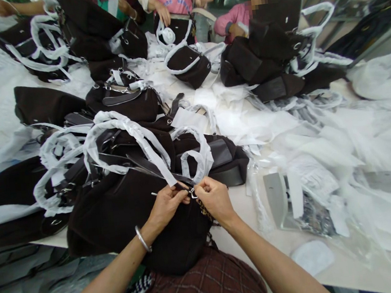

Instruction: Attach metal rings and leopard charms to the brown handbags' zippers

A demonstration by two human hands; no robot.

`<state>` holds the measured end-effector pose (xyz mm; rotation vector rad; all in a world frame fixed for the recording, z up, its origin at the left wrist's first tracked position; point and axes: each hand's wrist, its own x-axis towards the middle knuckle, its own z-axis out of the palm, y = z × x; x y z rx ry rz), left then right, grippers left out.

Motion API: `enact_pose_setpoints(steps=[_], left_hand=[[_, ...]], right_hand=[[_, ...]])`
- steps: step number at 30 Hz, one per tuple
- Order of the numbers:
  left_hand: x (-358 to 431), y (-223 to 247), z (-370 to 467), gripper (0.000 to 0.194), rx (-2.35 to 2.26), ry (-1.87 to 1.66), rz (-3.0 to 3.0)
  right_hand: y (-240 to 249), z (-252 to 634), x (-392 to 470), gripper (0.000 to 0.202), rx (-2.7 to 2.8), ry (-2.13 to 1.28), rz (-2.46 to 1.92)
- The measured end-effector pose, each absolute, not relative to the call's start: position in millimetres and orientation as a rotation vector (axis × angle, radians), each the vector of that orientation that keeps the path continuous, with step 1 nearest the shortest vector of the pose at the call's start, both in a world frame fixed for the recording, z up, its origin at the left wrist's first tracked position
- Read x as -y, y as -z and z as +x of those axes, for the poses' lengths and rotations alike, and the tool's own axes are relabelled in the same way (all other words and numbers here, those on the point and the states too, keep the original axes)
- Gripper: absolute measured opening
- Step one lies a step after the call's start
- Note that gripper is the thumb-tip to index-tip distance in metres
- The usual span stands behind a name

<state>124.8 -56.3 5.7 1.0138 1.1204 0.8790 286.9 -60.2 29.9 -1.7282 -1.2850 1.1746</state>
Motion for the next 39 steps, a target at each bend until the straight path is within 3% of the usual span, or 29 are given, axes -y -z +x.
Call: enact_pose_setpoints(steps=[13,19,28,34,39], left_hand=[[56.6,-3.4,122.4,0.018,-1.054,-0.849,1.052],[59.0,-1.0,127.4,0.017,-1.162,-0.856,1.201],[53.6,-8.1,119.7,0.022,-1.055,-0.836,1.014],[57.7,-12.7,117.4,0.027,-0.981,-0.812,0.918],[73.2,-26.0,110.5,0.026,-1.163,-0.767,0.88]], right_hand=[[-34.8,305.1,55.1,0.028,1.647,-1.354,-1.643],[-38.4,302.9,53.4,0.023,2.003,-0.924,-1.579],[-55.4,303.3,60.0,0.037,1.262,-1.845,-1.501],[-63.4,309.4,94.4,0.057,0.817,-2.01,-1.332],[-62.0,300.9,115.3,0.047,0.596,-1.982,-1.349]])
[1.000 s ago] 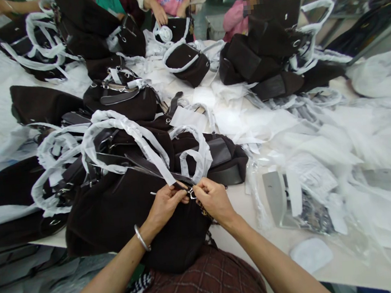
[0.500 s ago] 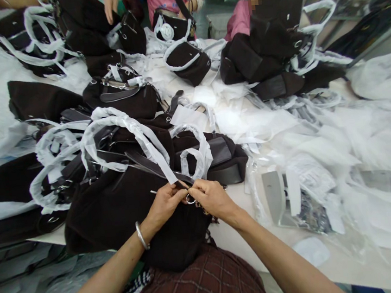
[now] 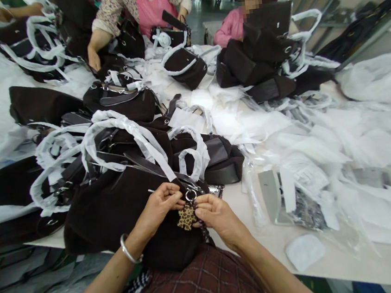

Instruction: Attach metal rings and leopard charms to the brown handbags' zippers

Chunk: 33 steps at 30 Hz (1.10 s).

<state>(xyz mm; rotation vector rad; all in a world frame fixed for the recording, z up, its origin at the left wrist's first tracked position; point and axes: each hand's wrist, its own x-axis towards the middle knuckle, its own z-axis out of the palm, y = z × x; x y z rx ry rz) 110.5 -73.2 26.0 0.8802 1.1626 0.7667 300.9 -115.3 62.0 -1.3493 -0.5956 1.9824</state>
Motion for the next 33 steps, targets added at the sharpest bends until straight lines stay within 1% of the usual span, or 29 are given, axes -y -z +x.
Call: enact_pose_setpoints(steps=[2,5,11,12,15,17,22,25,28,31,33], left_hand=[[81.5,-32.3,108.0,0.026,-1.188,-0.711,0.915],[93.8,-40.1,106.4,0.038,-1.104,-0.609,0.914],[107.8,-45.8,109.9,0.052,-1.104,-0.581,0.89],[108.3,-45.6,110.6,0.05,-1.103,-0.58,0.912],[108.9,-44.0,111.2,0.036,-1.08,-0.607,1.029],[109.7,-43.6,110.5,0.03,-1.076,-0.65,1.002],[115.3,-50.9,107.4,0.036,-1.039,-0.61,0.71],[118.2,-54.4,106.6,0.033,-1.049,-0.624,0.746],[120.5,-51.3,106.9,0.028,-1.1,-0.685,0.856],[122.9,-45.6,109.5,0.026,-1.145,-0.656,0.891],[124.7,-43.8,112.4,0.025,-1.154,-0.628,0.905]], right_hand=[[-62.4,296.1,120.9,0.045,0.545,-2.016,-1.355],[-62.3,289.4,128.1,0.047,0.542,-2.02,-1.336],[-60.3,281.7,136.9,0.047,0.706,-1.918,-1.373],[-60.6,281.2,137.5,0.046,0.744,-1.893,-1.399],[-61.4,282.0,139.1,0.046,0.809,-1.839,-1.445],[-61.1,284.0,141.1,0.046,0.8,-1.824,-1.444],[-62.5,289.4,149.2,0.046,0.682,-1.863,-1.377],[-69.1,292.1,152.9,0.047,0.624,-1.911,-1.337],[-76.6,295.0,155.0,0.047,0.652,-1.886,-1.369],[-79.8,293.7,156.9,0.039,0.801,-1.783,-1.43],[-79.0,289.2,158.6,0.027,0.977,-1.686,-1.486]])
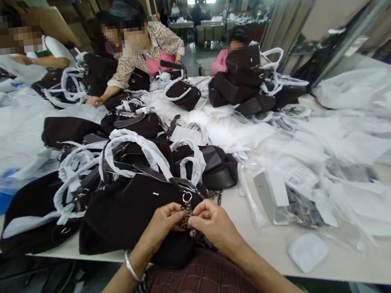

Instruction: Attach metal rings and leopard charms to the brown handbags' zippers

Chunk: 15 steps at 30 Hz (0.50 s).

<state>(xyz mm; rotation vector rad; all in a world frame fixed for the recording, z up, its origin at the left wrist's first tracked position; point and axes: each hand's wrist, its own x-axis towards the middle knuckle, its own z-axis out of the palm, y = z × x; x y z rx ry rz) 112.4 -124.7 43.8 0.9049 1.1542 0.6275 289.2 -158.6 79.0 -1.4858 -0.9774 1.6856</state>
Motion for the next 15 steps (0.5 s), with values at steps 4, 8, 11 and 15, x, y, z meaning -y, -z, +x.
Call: enact_pose_setpoints(steps=[4,8,11,15], left_hand=[[129.7,-45.9,116.7,0.019,-1.103,-0.649,0.987],[134.7,-45.3,115.0,0.023,-1.077,-0.689,0.972],[135.4,-39.8,113.1,0.029,-1.098,-0.68,0.924],[135.5,-33.4,112.5,0.032,-1.1,-0.65,0.785]], right_hand=[[-73.6,277.3,162.7,0.011,1.473,-1.317,-1.649],[-70.3,269.9,165.8,0.01,1.859,-1.016,-1.737],[-69.9,267.7,167.6,0.013,2.026,-0.949,-1.738],[-70.9,272.9,168.5,0.023,2.106,-1.015,-1.585]])
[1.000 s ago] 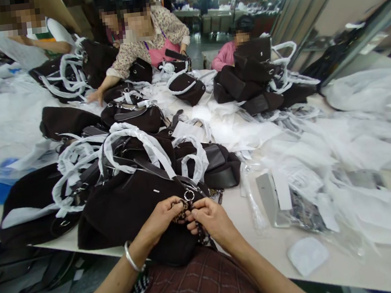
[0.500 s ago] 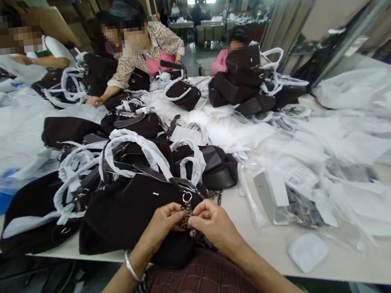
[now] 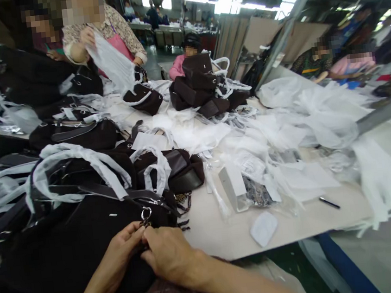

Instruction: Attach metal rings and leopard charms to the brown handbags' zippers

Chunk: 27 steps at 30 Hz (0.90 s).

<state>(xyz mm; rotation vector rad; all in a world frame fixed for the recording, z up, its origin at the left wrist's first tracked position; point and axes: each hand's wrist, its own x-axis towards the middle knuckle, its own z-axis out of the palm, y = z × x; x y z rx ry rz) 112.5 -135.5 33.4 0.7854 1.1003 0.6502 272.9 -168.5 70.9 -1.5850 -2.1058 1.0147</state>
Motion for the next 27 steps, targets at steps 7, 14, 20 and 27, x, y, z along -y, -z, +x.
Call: enact_pose_setpoints(steps=[7,14,20,27], left_hand=[[137.2,-43.8,113.1,0.034,-1.194,-0.733,0.401],[136.9,-48.3,114.3,0.04,-1.193,-0.668,0.496],[121.9,-39.6,110.0,0.048,-1.409,-0.372,0.993],[113.2,-36.6,105.4,0.04,-1.559,-0.333,1.35]], right_hand=[[-54.2,309.6,174.4,0.029,1.386,-1.738,-1.207],[16.9,384.0,175.0,0.019,1.446,-1.413,-1.862],[59.8,467.0,127.3,0.019,1.433,-0.911,-2.3],[87.2,499.0,87.8,0.024,1.483,-0.673,-2.604]])
